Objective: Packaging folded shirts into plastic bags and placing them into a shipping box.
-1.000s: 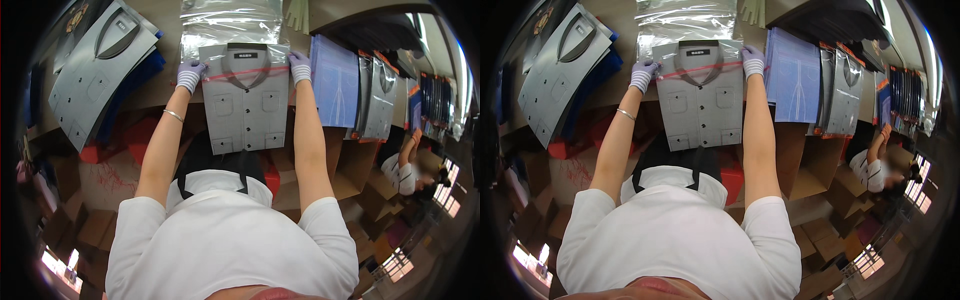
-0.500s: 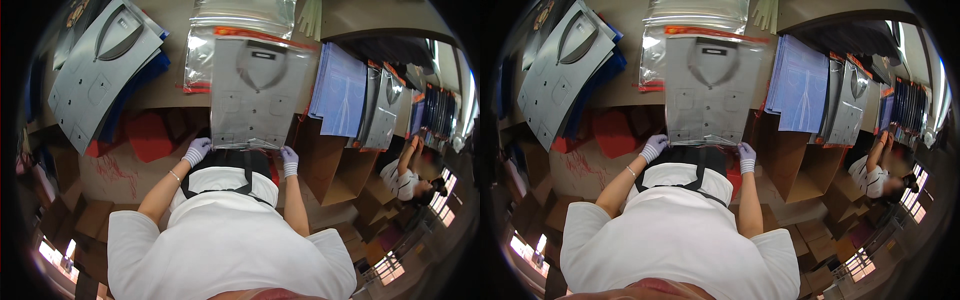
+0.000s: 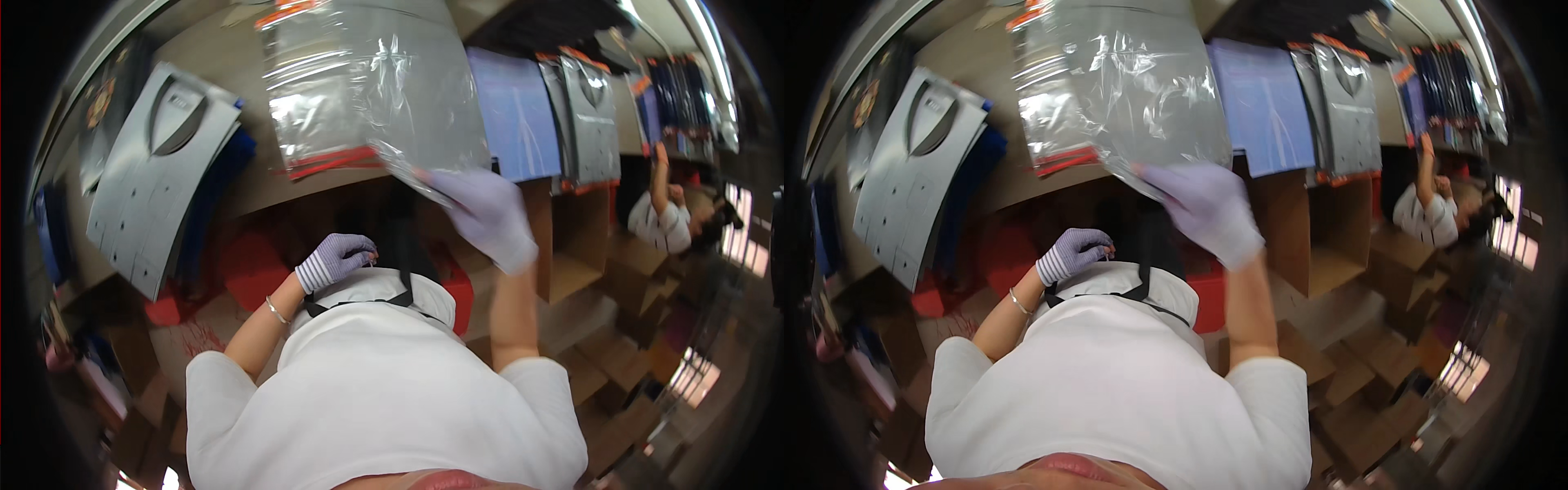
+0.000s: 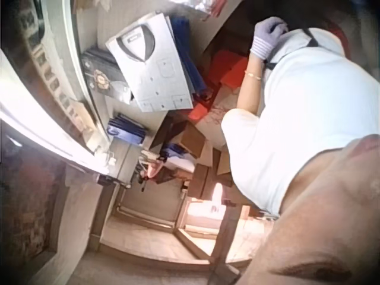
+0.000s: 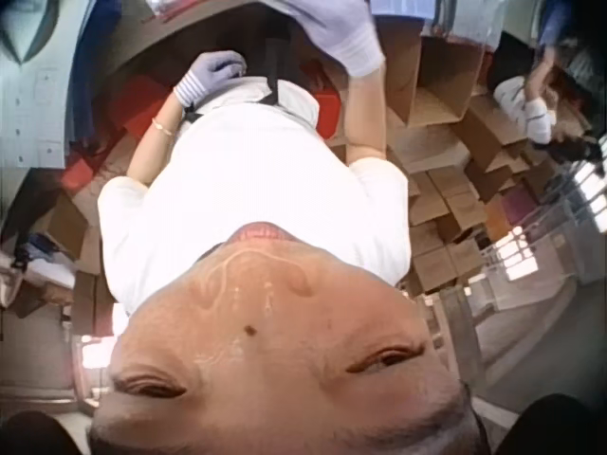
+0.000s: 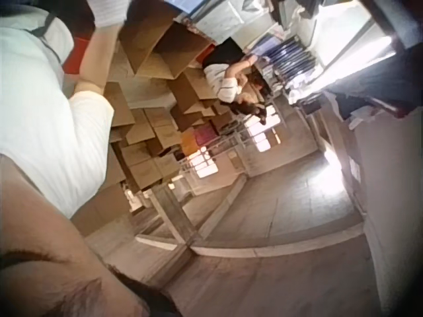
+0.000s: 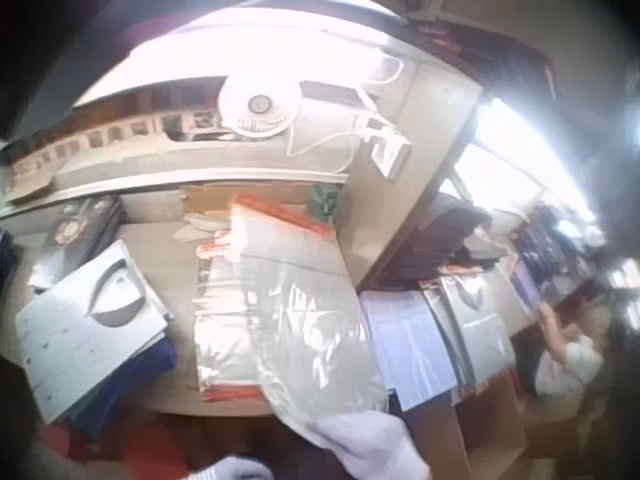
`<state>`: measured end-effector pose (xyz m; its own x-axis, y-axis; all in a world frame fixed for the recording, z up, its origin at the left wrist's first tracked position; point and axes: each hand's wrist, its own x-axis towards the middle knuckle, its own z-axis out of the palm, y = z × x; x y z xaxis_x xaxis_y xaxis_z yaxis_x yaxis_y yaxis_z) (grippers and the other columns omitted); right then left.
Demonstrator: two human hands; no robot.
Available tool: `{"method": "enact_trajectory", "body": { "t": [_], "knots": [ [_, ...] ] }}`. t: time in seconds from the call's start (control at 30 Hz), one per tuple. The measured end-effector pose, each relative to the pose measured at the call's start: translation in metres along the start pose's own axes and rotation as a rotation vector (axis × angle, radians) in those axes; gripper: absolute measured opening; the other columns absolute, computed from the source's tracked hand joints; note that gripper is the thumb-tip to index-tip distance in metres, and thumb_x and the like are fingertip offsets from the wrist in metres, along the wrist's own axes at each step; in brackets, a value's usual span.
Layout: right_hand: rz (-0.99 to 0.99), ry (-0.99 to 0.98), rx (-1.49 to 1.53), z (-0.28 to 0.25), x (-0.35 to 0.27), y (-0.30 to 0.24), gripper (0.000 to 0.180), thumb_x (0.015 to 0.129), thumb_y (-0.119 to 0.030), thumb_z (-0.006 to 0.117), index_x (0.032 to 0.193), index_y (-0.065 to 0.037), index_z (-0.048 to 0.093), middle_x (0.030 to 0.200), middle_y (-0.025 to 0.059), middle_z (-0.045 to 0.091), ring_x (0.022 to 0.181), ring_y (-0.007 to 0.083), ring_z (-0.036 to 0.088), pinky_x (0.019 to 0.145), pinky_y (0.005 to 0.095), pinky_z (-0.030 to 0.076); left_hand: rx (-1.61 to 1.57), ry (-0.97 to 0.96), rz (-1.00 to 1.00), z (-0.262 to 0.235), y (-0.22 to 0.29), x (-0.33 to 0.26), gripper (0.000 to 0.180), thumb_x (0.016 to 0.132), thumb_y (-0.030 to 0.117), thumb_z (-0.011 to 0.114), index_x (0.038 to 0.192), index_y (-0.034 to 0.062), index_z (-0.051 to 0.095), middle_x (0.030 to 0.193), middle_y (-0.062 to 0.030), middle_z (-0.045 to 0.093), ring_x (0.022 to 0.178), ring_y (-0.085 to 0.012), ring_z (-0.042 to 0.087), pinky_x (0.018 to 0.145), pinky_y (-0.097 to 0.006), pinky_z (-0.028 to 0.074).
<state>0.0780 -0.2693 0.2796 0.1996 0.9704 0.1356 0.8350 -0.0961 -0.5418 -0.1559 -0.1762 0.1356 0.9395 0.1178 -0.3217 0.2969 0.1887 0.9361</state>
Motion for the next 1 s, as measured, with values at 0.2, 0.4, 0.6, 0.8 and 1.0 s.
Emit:
{"method": "enact_trajectory", "body": {
  "t": [0.2,0.4,0.6,0.8,1.0],
  "knots": [
    [0.157,-0.004,0.297,0.158,-0.027,0.094,0.026,0.075,-0.006,0.057,0.100,-0.011,0.062,0.083,0.0093,0.063,0.075,0.0235,0.061,0.068,0.0316,0.049,0.302,0.033,0.188,0.001,0.007,0.036,0.010,0.078,0.003,0.056,0.086,-0.0006,0.059,0.075,-0.0128,0.060,0.067,-0.0229,0.060,0.065,-0.030,0.049],
    [1.453,0.641,0.888,0.094,-0.155,0.260,0.031,0.084,-0.029,0.057,0.070,-0.003,0.050,0.059,0.0062,0.054,0.042,0.0125,0.050,0.032,0.0240,0.033,0.751,0.388,0.204,-0.032,-0.016,0.103,0.016,0.070,0.010,0.061,0.084,0.0049,0.055,0.076,-0.0109,0.055,0.077,-0.0295,0.054,0.069,-0.037,0.044],
    [1.434,0.804,1.067,0.071,-0.155,0.317,0.022,0.079,-0.017,0.062,0.094,-0.003,0.054,0.073,0.0046,0.051,0.057,0.0168,0.048,0.049,0.0300,0.042,1.146,0.363,0.276,-0.052,-0.046,0.195,0.017,0.067,0.010,0.062,0.082,0.0057,0.054,0.080,-0.0122,0.053,0.081,-0.0328,0.050,0.073,-0.040,0.043],
    [1.020,0.867,0.408,0.035,-0.160,0.148,0.022,0.090,-0.014,0.046,0.088,0.005,0.056,0.075,-0.0012,0.048,0.070,0.0065,0.043,0.060,0.0221,0.040,0.135,0.595,-0.002,-0.069,-0.030,0.184,0.016,0.079,0.015,0.063,0.085,-0.0004,0.063,0.071,-0.0037,0.062,0.067,-0.0077,0.054,0.065,-0.023,0.045],
    [0.938,0.515,0.217,0.110,-0.169,0.026,0.020,0.084,-0.015,0.056,0.093,0.002,0.061,0.074,0.0142,0.062,0.062,0.0192,0.058,0.061,0.0281,0.045,0.178,0.639,0.190,-0.035,0.024,0.208,0.015,0.077,0.013,0.063,0.085,-0.0002,0.062,0.072,-0.0048,0.060,0.066,-0.0094,0.054,0.063,-0.024,0.045]
  ]
}}
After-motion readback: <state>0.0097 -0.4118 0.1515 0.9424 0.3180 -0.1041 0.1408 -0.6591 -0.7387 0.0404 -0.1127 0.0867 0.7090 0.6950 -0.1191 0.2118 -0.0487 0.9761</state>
